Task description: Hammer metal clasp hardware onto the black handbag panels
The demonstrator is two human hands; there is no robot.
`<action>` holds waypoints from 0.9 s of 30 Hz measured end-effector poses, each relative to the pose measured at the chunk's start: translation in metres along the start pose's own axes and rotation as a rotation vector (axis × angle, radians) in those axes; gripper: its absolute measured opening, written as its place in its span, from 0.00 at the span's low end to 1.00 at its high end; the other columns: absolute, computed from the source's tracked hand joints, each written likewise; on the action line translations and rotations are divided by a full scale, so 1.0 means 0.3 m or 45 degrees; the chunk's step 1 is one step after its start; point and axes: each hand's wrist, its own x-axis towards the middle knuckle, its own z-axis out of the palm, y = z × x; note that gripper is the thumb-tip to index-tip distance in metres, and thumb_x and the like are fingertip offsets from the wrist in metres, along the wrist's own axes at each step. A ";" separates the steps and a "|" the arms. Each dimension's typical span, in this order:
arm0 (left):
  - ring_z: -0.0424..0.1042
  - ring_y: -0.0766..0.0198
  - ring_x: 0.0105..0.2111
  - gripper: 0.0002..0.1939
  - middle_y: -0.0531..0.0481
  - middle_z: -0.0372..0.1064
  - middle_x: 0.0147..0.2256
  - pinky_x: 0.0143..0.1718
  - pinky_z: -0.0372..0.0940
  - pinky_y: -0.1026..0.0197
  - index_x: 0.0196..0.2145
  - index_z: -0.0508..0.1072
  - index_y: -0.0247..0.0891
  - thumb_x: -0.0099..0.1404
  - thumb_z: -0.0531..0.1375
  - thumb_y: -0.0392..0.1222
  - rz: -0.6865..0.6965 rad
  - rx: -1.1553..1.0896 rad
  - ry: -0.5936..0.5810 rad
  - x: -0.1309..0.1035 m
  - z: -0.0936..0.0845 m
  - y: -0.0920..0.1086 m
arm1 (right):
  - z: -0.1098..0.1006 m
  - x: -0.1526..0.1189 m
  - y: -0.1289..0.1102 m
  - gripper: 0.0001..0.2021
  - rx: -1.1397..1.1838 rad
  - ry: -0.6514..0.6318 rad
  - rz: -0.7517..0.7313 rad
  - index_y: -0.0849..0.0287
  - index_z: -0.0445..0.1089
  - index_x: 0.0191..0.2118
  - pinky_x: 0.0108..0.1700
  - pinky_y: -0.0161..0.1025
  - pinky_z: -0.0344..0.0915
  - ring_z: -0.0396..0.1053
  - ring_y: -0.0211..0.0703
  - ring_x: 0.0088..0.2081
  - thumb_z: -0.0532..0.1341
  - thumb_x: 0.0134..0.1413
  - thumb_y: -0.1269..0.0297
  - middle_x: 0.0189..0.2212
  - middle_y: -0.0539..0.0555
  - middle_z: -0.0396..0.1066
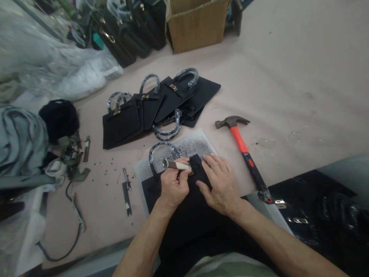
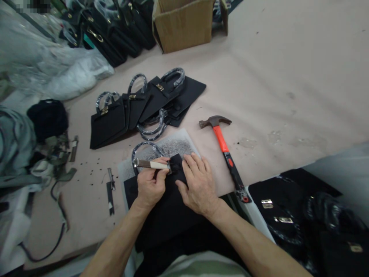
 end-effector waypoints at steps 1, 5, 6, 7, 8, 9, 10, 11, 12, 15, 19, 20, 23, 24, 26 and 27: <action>0.79 0.57 0.43 0.05 0.43 0.79 0.41 0.48 0.74 0.54 0.38 0.73 0.37 0.68 0.57 0.34 0.011 0.011 0.007 -0.002 0.003 0.001 | 0.001 -0.001 0.000 0.25 -0.002 0.005 -0.002 0.65 0.65 0.62 0.66 0.61 0.53 0.57 0.63 0.66 0.58 0.62 0.59 0.63 0.66 0.65; 0.79 0.57 0.46 0.06 0.43 0.79 0.42 0.50 0.74 0.54 0.39 0.73 0.38 0.68 0.57 0.33 0.074 0.012 0.024 -0.010 0.011 0.003 | 0.001 -0.001 0.002 0.25 -0.014 0.029 -0.022 0.68 0.66 0.60 0.66 0.61 0.53 0.57 0.63 0.66 0.59 0.61 0.59 0.62 0.68 0.66; 0.79 0.56 0.46 0.06 0.43 0.79 0.42 0.51 0.74 0.53 0.39 0.73 0.38 0.68 0.57 0.33 0.086 0.012 0.022 -0.011 0.014 0.003 | 0.001 -0.001 0.003 0.25 -0.014 0.030 -0.023 0.68 0.66 0.60 0.66 0.61 0.53 0.57 0.63 0.66 0.59 0.61 0.60 0.62 0.68 0.66; 0.79 0.56 0.46 0.06 0.43 0.79 0.42 0.50 0.74 0.53 0.40 0.73 0.38 0.68 0.57 0.33 0.091 0.012 0.019 -0.013 0.017 0.003 | 0.000 -0.001 0.004 0.25 -0.013 0.028 -0.023 0.69 0.66 0.59 0.66 0.61 0.53 0.57 0.63 0.66 0.59 0.61 0.60 0.62 0.68 0.66; 0.79 0.56 0.46 0.06 0.43 0.78 0.42 0.50 0.74 0.53 0.40 0.72 0.38 0.68 0.56 0.33 0.092 0.014 0.019 -0.014 0.019 0.003 | 0.000 -0.001 0.005 0.25 -0.009 0.023 -0.021 0.69 0.67 0.59 0.66 0.61 0.52 0.57 0.64 0.66 0.59 0.60 0.60 0.62 0.68 0.65; 0.79 0.56 0.46 0.06 0.43 0.78 0.42 0.50 0.75 0.53 0.40 0.72 0.38 0.68 0.56 0.33 0.091 0.015 0.021 -0.015 0.022 0.002 | 0.001 -0.001 0.005 0.25 -0.006 0.019 -0.017 0.69 0.67 0.59 0.66 0.62 0.52 0.57 0.64 0.66 0.59 0.60 0.60 0.62 0.68 0.65; 0.79 0.56 0.46 0.06 0.43 0.78 0.42 0.50 0.75 0.53 0.40 0.72 0.38 0.68 0.56 0.33 0.092 0.016 0.024 -0.016 0.024 0.002 | 0.002 -0.002 0.005 0.25 -0.002 0.017 -0.016 0.68 0.67 0.59 0.67 0.62 0.52 0.57 0.64 0.66 0.59 0.60 0.60 0.62 0.68 0.65; 0.79 0.56 0.46 0.06 0.43 0.78 0.42 0.50 0.75 0.53 0.40 0.72 0.38 0.68 0.56 0.33 0.094 0.018 0.025 -0.016 0.025 0.001 | 0.003 -0.002 0.005 0.25 0.001 0.017 -0.014 0.68 0.66 0.59 0.66 0.62 0.52 0.57 0.64 0.66 0.59 0.60 0.61 0.62 0.68 0.65; 0.79 0.56 0.46 0.06 0.43 0.78 0.42 0.50 0.74 0.52 0.40 0.72 0.38 0.68 0.56 0.33 0.099 0.019 0.024 -0.016 0.026 0.001 | 0.005 -0.003 0.005 0.25 0.005 0.020 -0.015 0.68 0.66 0.60 0.66 0.62 0.52 0.57 0.64 0.66 0.59 0.60 0.61 0.62 0.68 0.65; 0.79 0.56 0.46 0.06 0.43 0.78 0.43 0.51 0.74 0.52 0.40 0.72 0.38 0.68 0.56 0.33 0.128 0.012 0.009 -0.015 0.029 0.002 | 0.003 -0.004 -0.001 0.25 0.031 0.017 -0.016 0.67 0.65 0.60 0.66 0.64 0.52 0.57 0.64 0.66 0.59 0.60 0.62 0.62 0.68 0.65; 0.78 0.56 0.47 0.07 0.43 0.77 0.44 0.52 0.73 0.53 0.41 0.71 0.39 0.68 0.56 0.32 0.127 -0.008 -0.003 -0.016 0.033 0.007 | -0.051 0.000 0.007 0.22 0.125 0.021 -0.042 0.65 0.66 0.58 0.64 0.61 0.58 0.60 0.61 0.64 0.59 0.60 0.64 0.60 0.67 0.66; 0.79 0.57 0.47 0.06 0.43 0.77 0.44 0.52 0.73 0.54 0.41 0.71 0.39 0.67 0.56 0.32 0.115 -0.017 0.006 -0.017 0.033 0.007 | -0.077 0.001 0.020 0.20 0.123 0.052 -0.037 0.64 0.67 0.57 0.63 0.59 0.59 0.62 0.60 0.62 0.59 0.60 0.65 0.59 0.66 0.67; 0.79 0.57 0.46 0.05 0.44 0.77 0.43 0.51 0.73 0.54 0.40 0.71 0.38 0.67 0.57 0.33 0.104 -0.065 0.016 -0.017 0.033 0.004 | -0.166 -0.002 0.095 0.18 -0.049 0.177 0.094 0.62 0.68 0.55 0.59 0.59 0.63 0.65 0.61 0.57 0.58 0.61 0.64 0.54 0.66 0.69; 0.79 0.57 0.46 0.05 0.44 0.77 0.43 0.51 0.73 0.54 0.40 0.71 0.38 0.67 0.57 0.33 0.106 -0.079 0.005 -0.016 0.031 0.002 | -0.194 -0.005 0.130 0.19 -0.146 0.186 0.172 0.63 0.68 0.55 0.58 0.60 0.63 0.66 0.64 0.56 0.59 0.60 0.63 0.54 0.68 0.69; 0.79 0.57 0.46 0.06 0.44 0.77 0.43 0.52 0.73 0.55 0.40 0.72 0.38 0.67 0.57 0.32 0.108 -0.104 -0.027 -0.015 0.029 -0.001 | -0.237 -0.012 0.199 0.22 -0.323 0.103 0.371 0.66 0.68 0.55 0.52 0.61 0.65 0.67 0.67 0.52 0.60 0.57 0.59 0.51 0.71 0.69; 0.79 0.57 0.47 0.06 0.44 0.77 0.44 0.52 0.73 0.55 0.40 0.72 0.38 0.67 0.57 0.32 0.104 -0.115 -0.037 -0.014 0.028 -0.002 | -0.252 -0.014 0.228 0.22 -0.371 0.012 0.484 0.67 0.69 0.53 0.50 0.60 0.66 0.68 0.67 0.49 0.61 0.57 0.58 0.49 0.72 0.69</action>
